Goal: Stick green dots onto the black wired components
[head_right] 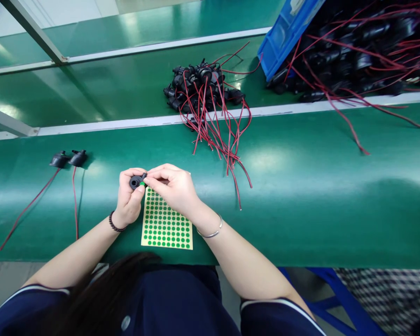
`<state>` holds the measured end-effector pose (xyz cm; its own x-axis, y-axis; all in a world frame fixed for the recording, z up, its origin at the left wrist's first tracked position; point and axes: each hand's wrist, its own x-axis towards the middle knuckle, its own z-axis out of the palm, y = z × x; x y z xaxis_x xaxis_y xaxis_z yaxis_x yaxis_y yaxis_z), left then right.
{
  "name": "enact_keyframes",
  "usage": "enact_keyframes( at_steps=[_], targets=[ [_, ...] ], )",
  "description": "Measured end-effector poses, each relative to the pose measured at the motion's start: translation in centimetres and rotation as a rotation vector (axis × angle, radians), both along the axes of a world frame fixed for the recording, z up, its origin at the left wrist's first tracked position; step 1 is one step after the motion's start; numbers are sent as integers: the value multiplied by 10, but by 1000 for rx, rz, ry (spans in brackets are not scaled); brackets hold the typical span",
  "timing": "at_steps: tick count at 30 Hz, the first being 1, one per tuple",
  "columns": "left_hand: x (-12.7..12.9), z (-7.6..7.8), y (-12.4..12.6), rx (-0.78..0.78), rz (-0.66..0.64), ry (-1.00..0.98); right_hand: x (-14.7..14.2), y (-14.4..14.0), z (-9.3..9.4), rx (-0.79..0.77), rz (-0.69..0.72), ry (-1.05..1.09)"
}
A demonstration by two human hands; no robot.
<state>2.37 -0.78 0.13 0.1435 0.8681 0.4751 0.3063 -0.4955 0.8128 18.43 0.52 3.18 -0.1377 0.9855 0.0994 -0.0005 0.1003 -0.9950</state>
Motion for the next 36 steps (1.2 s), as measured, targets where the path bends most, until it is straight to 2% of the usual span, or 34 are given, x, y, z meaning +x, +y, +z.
enact_keyframes(
  at_steps=[17,26,36],
  targets=[
    [1,-1,-2,-76,-6,-51,2,1,-4,166,-15,-125],
    [1,-5,-3,-126,-14,-131,1,1,-4,190,-23,-151],
    [1,-13,-3,-260,24,-251,1,1,-4,201,-17,-154]
  ],
)
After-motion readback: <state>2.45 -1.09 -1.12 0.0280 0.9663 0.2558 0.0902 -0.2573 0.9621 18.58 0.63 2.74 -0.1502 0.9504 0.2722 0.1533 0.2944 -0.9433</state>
